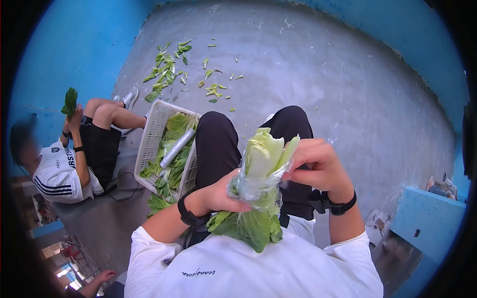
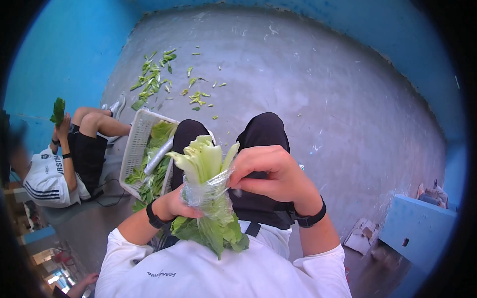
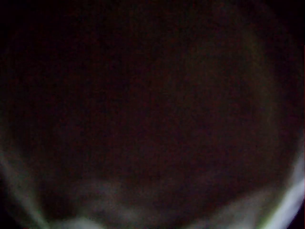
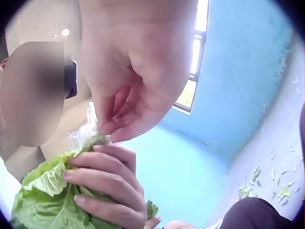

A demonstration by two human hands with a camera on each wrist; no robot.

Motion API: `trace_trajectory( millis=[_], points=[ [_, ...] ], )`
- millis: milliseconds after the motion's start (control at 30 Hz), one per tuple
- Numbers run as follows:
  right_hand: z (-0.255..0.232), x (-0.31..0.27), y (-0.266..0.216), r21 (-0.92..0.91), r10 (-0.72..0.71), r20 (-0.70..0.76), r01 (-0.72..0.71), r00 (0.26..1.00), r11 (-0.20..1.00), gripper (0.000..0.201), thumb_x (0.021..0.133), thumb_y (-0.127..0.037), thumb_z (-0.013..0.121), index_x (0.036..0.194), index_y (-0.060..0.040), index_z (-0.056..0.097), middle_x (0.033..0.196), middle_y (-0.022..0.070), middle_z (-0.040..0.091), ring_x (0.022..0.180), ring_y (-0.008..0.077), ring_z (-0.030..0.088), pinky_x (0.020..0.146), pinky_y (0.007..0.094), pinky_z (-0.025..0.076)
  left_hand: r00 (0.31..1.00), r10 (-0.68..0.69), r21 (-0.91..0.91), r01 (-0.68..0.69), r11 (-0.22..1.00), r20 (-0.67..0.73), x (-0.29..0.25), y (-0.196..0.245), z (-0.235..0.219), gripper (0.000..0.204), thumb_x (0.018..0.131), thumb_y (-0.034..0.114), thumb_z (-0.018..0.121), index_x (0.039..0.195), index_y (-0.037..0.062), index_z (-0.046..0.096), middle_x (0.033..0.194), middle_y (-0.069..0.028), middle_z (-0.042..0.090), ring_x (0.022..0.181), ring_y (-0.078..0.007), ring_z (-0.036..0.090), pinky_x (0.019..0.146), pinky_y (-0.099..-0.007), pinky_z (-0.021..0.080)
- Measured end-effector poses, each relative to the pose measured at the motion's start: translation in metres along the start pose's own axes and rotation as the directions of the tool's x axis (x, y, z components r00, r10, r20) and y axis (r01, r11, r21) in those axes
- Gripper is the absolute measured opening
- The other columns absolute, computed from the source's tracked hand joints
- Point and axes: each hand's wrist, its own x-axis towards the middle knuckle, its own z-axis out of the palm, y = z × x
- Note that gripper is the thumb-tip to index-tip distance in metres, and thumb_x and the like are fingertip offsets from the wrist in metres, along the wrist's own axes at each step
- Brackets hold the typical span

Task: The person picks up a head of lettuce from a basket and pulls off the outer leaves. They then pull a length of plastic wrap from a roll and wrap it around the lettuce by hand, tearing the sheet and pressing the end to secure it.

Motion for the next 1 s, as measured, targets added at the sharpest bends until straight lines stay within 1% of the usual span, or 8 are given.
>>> trace_trajectory(
  millis=[67, 167, 333, 467, 667, 767, 867, 1000],
  points=[
    [-0.002, 0.001, 0.001, -0.003, -0.011, 0.005, 0.011, 1.0, 1.0, 0.016, 0.08, 0.011, 0.073, 0.093, 0.0015, 0.074, 0.092, 0.0093, 0.073, 0.082, 0.0194, 0.071, 0.074, 0.0311, 0.056, 1.0, 0.007, 0.005, -0.007, 1.0, -0.003, 0.001, 0.001, 0.001, 0.075, 0.078, 0.022, 0.083, 0.143, 0.0024, 0.05, 0.126, -0.0157, 0.066, 0.12, -0.029, 0.064, 0.105, -0.0446, 0.049],
    [0.007, -0.004, -0.002, 0.239, 0.282, -0.069, -0.258, 0.957, 0.936, 0.018, 0.084, 0.012, 0.071, 0.099, 0.0022, 0.072, 0.1, 0.0071, 0.072, 0.086, 0.0158, 0.07, 0.075, 0.0309, 0.056, 1.0, -0.006, -0.012, 0.006, 1.0, 0.013, 0.003, 0.001, -0.002, 0.074, 0.079, 0.023, 0.083, 0.142, 0.0027, 0.05, 0.126, -0.0156, 0.066, 0.119, -0.0287, 0.064, 0.104, -0.0444, 0.049],
    [0.016, -0.003, 0.034, 0.352, 0.263, -0.014, -0.241, 0.965, 0.905, 0.017, 0.088, 0.008, 0.07, 0.104, 0.0029, 0.071, 0.105, 0.0048, 0.071, 0.094, 0.0122, 0.067, 0.083, 0.0293, 0.054, 0.997, -0.01, 0.02, 0.008, 1.0, 0.075, 0.005, -0.004, -0.003, 0.075, 0.079, 0.021, 0.083, 0.143, 0.0033, 0.048, 0.127, -0.0147, 0.065, 0.119, -0.0278, 0.064, 0.104, -0.0434, 0.049],
    [0.013, -0.001, 0.049, 0.46, 0.291, 0.071, -0.29, 0.954, 0.84, 0.016, 0.09, 0.003, 0.07, 0.107, 0.0029, 0.072, 0.107, 0.0051, 0.072, 0.096, 0.0114, 0.066, 0.087, 0.0286, 0.052, 1.0, -0.007, -0.002, 0.007, 1.0, 0.023, 0.007, 0.006, 0.003, 0.052, 0.084, 0.012, 0.079, 0.131, 0.0024, 0.058, 0.116, -0.0022, 0.066, 0.107, -0.0098, 0.06, 0.096, -0.0304, 0.048],
    [0.007, 0.006, 0.045, 0.244, 0.22, 0.029, -0.221, 0.975, 0.944, 0.017, 0.091, -0.001, 0.07, 0.108, 0.0016, 0.072, 0.105, 0.0036, 0.072, 0.094, 0.0101, 0.065, 0.085, 0.0289, 0.052, 0.999, 0.022, 0.081, -0.023, 0.996, 0.024, 0.01, 0.012, 0.007, 0.045, 0.087, 0.009, 0.075, 0.129, 0.0025, 0.06, 0.113, -0.0014, 0.066, 0.104, -0.009, 0.06, 0.094, -0.0294, 0.048],
    [0.018, 0.006, 0.056, 0.317, 0.209, 0.037, -0.21, 0.977, 0.925, 0.016, 0.091, -0.003, 0.071, 0.107, -0.0002, 0.073, 0.101, 0.0022, 0.073, 0.092, 0.0095, 0.065, 0.084, 0.0293, 0.052, 1.0, 0.004, 0.192, -0.006, 0.981, 0.009, 0.013, 0.013, 0.009, 0.046, 0.087, 0.009, 0.075, 0.13, 0.0031, 0.059, 0.112, -0.0011, 0.066, 0.103, -0.0091, 0.059, 0.094, -0.0295, 0.048],
    [0.032, 0.004, 0.055, 0.324, 0.372, -0.124, -0.317, 0.92, 0.891, 0.017, 0.091, -0.004, 0.071, 0.107, -0.0014, 0.073, 0.099, 0.001, 0.073, 0.089, 0.0091, 0.065, 0.082, 0.029, 0.052, 1.0, 0.017, 0.26, -0.014, 0.966, -0.011, 0.017, 0.013, 0.007, 0.048, 0.087, 0.009, 0.075, 0.132, 0.0037, 0.057, 0.111, -0.0008, 0.065, 0.103, -0.0091, 0.059, 0.094, -0.0298, 0.048],
    [0.016, 0.005, 0.044, 0.202, 0.479, -0.107, -0.453, 0.871, 0.868, 0.026, 0.092, -0.004, 0.069, 0.118, -0.0011, 0.07, 0.106, 0.0014, 0.072, 0.096, 0.0096, 0.065, 0.087, 0.0285, 0.052, 0.991, 0.062, 0.23, -0.032, 0.973, -0.122, 0.016, 0.013, 0.012, 0.05, 0.087, 0.008, 0.075, 0.132, 0.0042, 0.055, 0.113, -0.0007, 0.064, 0.104, -0.0091, 0.058, 0.095, -0.03, 0.047]
  ],
)
